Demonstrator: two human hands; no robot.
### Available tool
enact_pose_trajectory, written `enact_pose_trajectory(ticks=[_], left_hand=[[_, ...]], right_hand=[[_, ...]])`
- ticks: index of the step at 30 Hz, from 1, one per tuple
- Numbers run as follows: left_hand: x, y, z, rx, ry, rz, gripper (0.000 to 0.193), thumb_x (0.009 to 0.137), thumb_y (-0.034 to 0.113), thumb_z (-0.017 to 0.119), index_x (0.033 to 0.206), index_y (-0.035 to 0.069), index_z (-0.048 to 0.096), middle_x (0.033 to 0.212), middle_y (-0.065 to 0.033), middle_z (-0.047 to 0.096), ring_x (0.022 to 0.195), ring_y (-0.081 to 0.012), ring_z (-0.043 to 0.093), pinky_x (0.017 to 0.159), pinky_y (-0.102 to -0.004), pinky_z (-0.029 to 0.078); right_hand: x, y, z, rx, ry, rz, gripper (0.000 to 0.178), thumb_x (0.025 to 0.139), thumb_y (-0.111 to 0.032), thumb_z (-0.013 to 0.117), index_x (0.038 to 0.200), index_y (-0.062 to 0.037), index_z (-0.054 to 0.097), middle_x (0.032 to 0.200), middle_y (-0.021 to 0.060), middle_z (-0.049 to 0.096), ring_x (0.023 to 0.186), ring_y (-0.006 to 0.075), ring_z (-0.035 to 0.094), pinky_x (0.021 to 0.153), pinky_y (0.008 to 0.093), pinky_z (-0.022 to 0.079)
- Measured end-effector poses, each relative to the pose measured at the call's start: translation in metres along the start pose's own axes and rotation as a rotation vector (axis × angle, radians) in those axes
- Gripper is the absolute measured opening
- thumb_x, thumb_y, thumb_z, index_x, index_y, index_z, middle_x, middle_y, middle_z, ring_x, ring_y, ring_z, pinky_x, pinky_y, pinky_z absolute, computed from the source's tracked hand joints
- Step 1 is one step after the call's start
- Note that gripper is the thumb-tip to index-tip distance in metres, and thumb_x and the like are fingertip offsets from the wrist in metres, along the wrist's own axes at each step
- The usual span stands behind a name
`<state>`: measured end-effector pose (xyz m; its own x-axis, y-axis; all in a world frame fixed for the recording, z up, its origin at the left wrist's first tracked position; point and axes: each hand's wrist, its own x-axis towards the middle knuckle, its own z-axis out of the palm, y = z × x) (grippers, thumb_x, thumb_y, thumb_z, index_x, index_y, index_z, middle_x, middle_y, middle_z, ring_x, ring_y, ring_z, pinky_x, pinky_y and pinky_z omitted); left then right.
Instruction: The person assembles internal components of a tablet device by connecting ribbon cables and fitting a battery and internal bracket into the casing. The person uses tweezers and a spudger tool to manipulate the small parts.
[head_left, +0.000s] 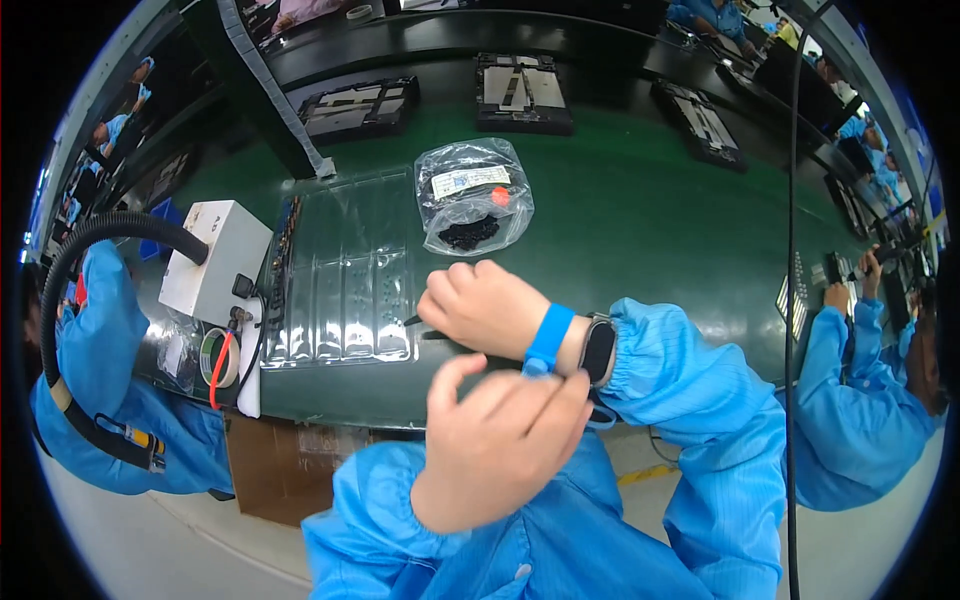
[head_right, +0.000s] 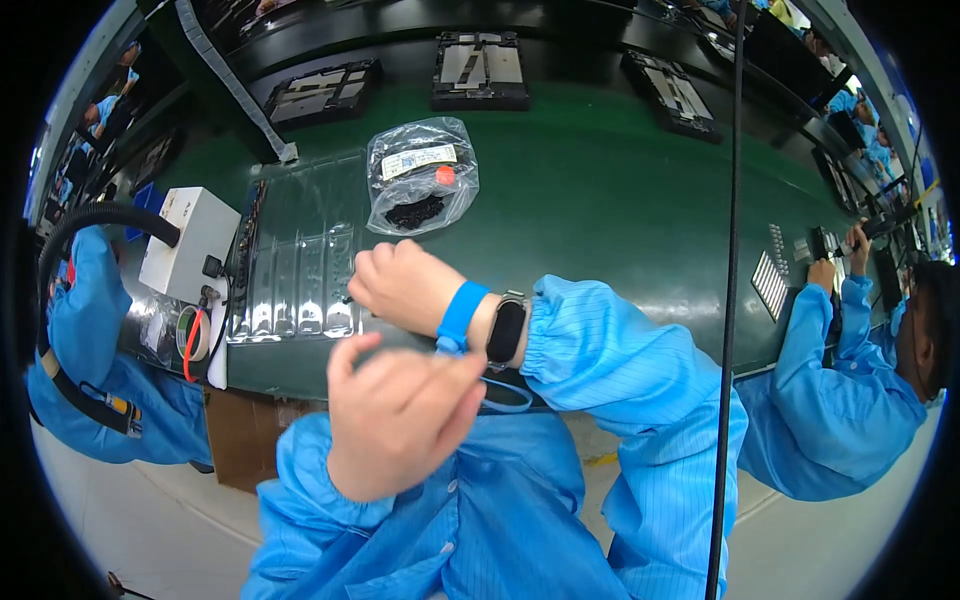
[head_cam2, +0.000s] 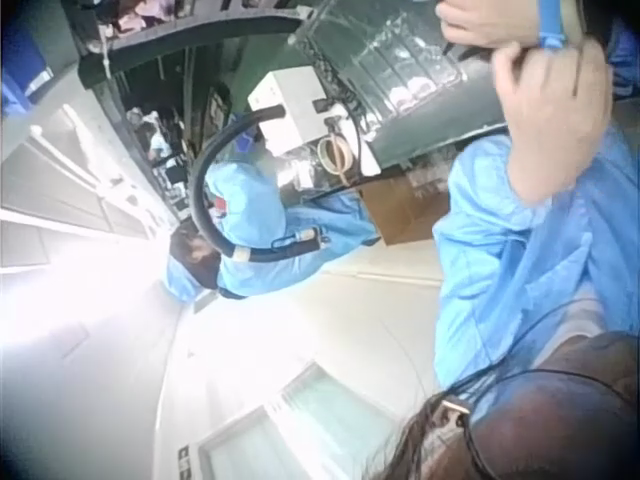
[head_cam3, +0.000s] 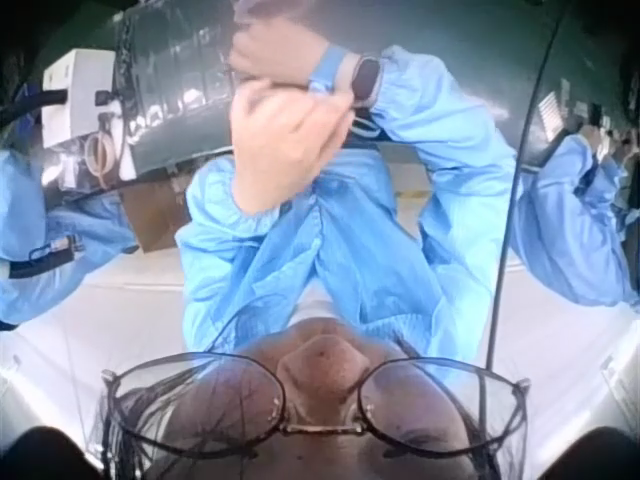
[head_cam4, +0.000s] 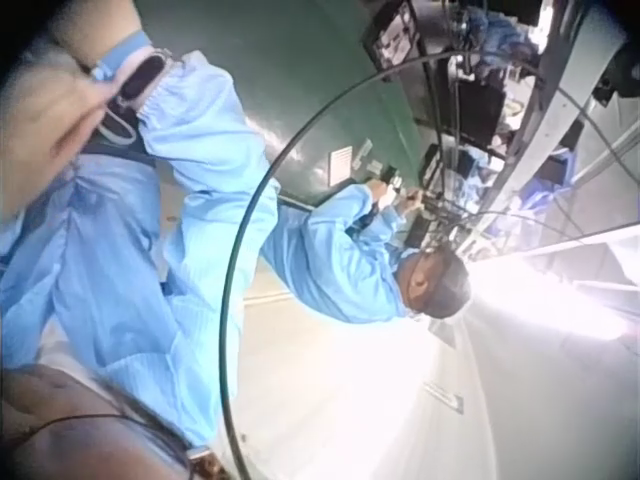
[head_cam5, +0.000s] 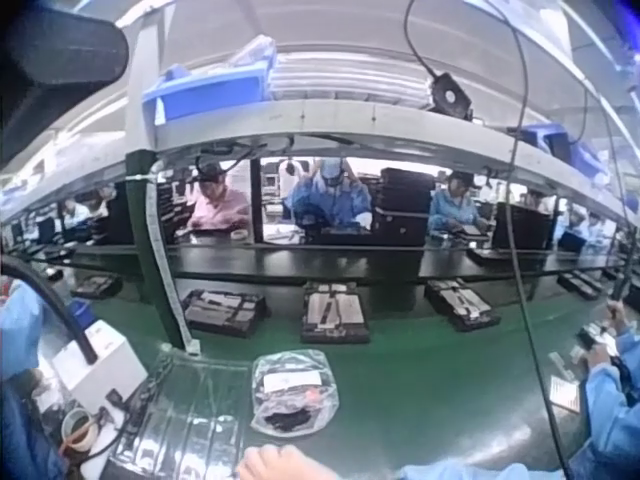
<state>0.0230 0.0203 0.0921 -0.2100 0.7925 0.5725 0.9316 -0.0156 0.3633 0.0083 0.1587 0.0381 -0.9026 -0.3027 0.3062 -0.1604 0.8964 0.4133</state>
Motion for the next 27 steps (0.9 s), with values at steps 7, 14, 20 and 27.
enact_pose_trajectory(ticks=[7, 14, 20, 27], left_hand=[[0.036, -0.024, 0.020, -0.242, -0.132, 0.207, 0.038, 0.064, 0.019, 0.071, 0.099, 0.013, 0.058, 0.098, 0.0000, 0.061, 0.089, -0.0171, 0.058, 0.096, -0.0514, 0.027], [0.026, -0.047, 0.021, -0.395, -0.153, 0.167, 0.035, 0.061, 0.010, 0.065, 0.095, 0.010, 0.057, 0.102, -0.0006, 0.062, 0.095, -0.0206, 0.059, 0.101, -0.0545, 0.020], [0.019, -0.051, 0.037, -0.177, 0.007, 0.185, 0.041, 0.064, 0.006, 0.063, 0.103, 0.010, 0.057, 0.108, -0.0026, 0.060, 0.103, -0.0223, 0.056, 0.101, -0.0547, 0.018], [0.016, -0.042, 0.071, 0.094, 0.272, -0.051, 0.053, 0.075, 0.021, 0.063, 0.124, 0.011, 0.047, 0.131, -0.0123, 0.041, 0.122, -0.0319, 0.038, 0.101, -0.0566, 0.015]], right_hand=[[-0.001, -0.020, 0.022, -0.163, -0.072, -0.065, 0.024, 0.069, -0.025, 0.059, 0.086, -0.0091, 0.052, 0.074, 0.0020, 0.048, 0.063, 0.0143, 0.050, 0.048, 0.0230, 0.037], [0.000, -0.018, 0.023, 0.237, -0.021, 0.229, 0.023, 0.070, -0.025, 0.061, 0.082, -0.0082, 0.051, 0.076, 0.0056, 0.049, 0.066, 0.0209, 0.053, 0.050, 0.0312, 0.039], [0.013, 0.000, 0.009, 0.563, 0.046, 0.468, 0.022, 0.071, -0.024, 0.062, 0.079, -0.0074, 0.050, 0.078, 0.0087, 0.050, 0.069, 0.0265, 0.056, 0.052, 0.0382, 0.041], [0.034, 0.029, 0.044, 1.209, 0.316, 0.871, 0.026, 0.088, -0.028, 0.052, 0.091, -0.0029, 0.054, 0.077, 0.0128, 0.059, 0.066, 0.0298, 0.058, 0.057, 0.0384, 0.045]])
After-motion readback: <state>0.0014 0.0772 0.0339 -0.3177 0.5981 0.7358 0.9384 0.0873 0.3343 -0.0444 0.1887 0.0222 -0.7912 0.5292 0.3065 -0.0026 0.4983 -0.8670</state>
